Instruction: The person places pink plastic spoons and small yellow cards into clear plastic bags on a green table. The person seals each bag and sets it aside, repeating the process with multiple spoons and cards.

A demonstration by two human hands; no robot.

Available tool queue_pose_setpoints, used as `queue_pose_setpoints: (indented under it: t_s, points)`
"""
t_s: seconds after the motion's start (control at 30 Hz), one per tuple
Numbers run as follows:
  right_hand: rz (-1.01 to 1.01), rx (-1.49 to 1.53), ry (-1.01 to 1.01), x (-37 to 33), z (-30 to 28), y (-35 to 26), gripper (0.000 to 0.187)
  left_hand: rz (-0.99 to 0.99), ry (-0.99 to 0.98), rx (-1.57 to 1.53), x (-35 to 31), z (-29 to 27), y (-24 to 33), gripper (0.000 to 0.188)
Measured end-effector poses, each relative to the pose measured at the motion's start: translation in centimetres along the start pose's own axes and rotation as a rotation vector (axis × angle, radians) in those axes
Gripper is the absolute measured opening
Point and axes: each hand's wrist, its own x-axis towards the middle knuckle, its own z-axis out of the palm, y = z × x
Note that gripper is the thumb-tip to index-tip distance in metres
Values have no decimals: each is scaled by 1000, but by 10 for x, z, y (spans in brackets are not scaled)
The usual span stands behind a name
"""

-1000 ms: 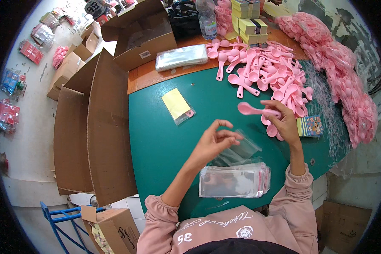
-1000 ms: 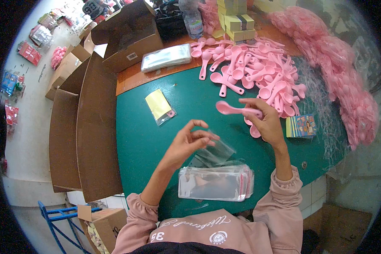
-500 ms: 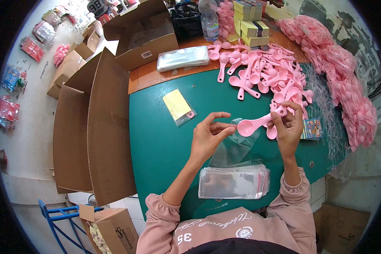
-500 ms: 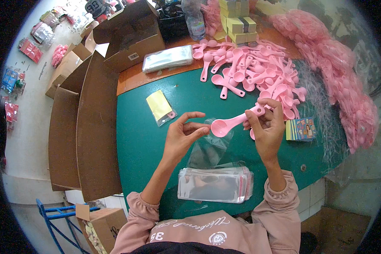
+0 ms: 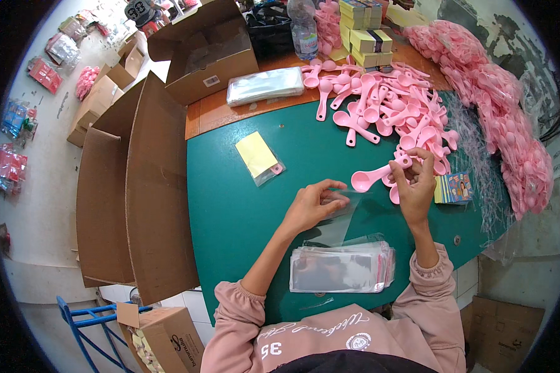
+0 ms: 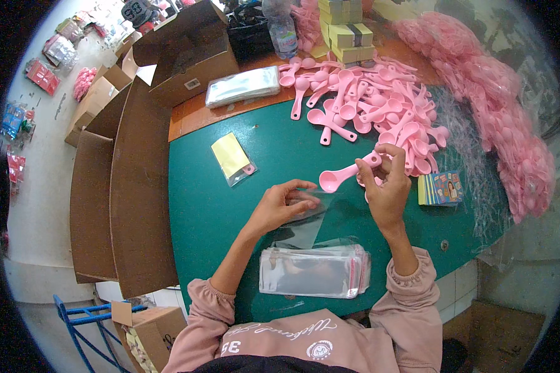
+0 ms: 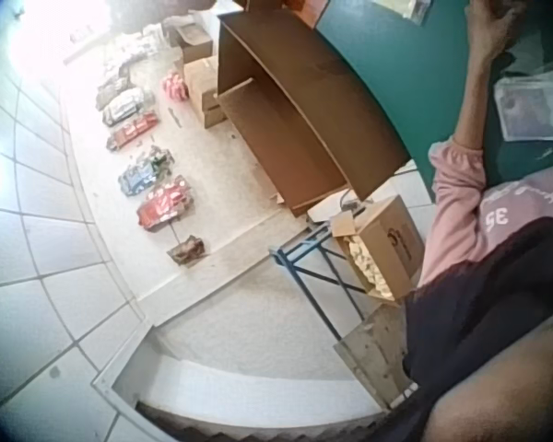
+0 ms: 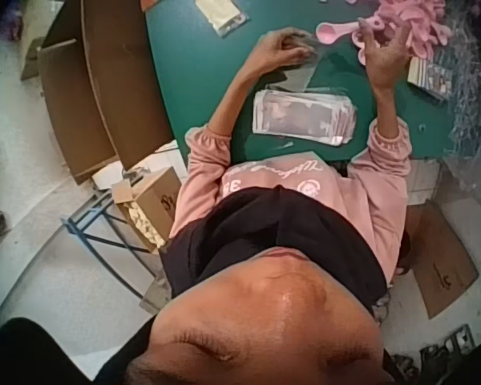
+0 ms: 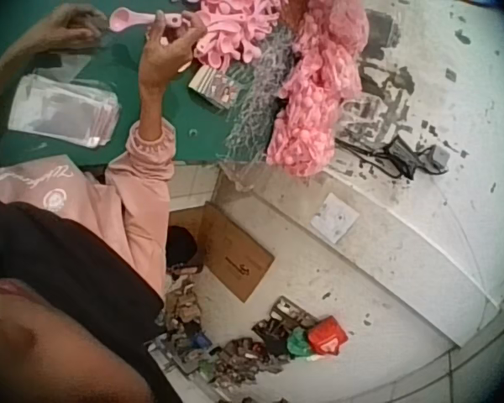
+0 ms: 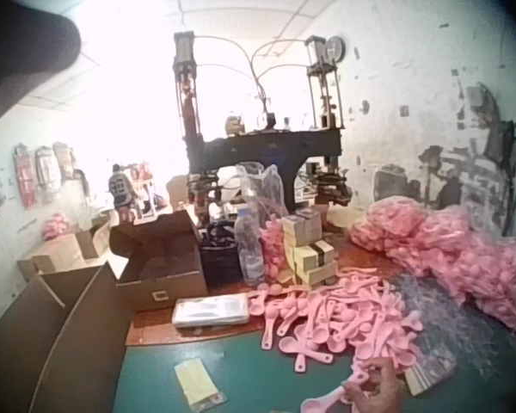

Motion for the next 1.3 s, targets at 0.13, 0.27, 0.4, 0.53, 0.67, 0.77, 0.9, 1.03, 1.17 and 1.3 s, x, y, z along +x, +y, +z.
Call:
queue_pose_setpoints:
  t_s: [0.13,0.27,0.4,0.53,0.67,0.77,0.9,1.03,1.17,1.3]
  points:
    - [31,-11,4,1,-1,5,22,-121,-34,-160,3,-2,3,30]
    - [0,34,-9,-2,1,4,18,-140,-33,-216,2,-2,7,29]
    - [-21,178,32,-4,4,2,18,-180,-71,-181,0,-2,12,27]
    - [-23,156,2,-5,0,-4,19,-190,-66,-181,-1,-1,12,28]
    - [-45,65,-53,-7,0,-1,19,-128,-67,-146,-1,0,12,29]
    - [-82,63,53,-5,-1,-4,19,-131,-153,-153,-1,-4,17,30]
    - [-64,117,44,-7,2,-2,19,-136,-139,-167,-1,-2,12,29]
    - [-36,76,-66,-7,1,-3,18,-107,-114,-142,-2,-2,12,31]
    - [-19,54,-48,-5,1,-4,18,-61,-88,-214,-2,-1,11,34]
    - [-11,54,-63,-5,0,-5,19,-79,-73,-208,-1,0,11,34]
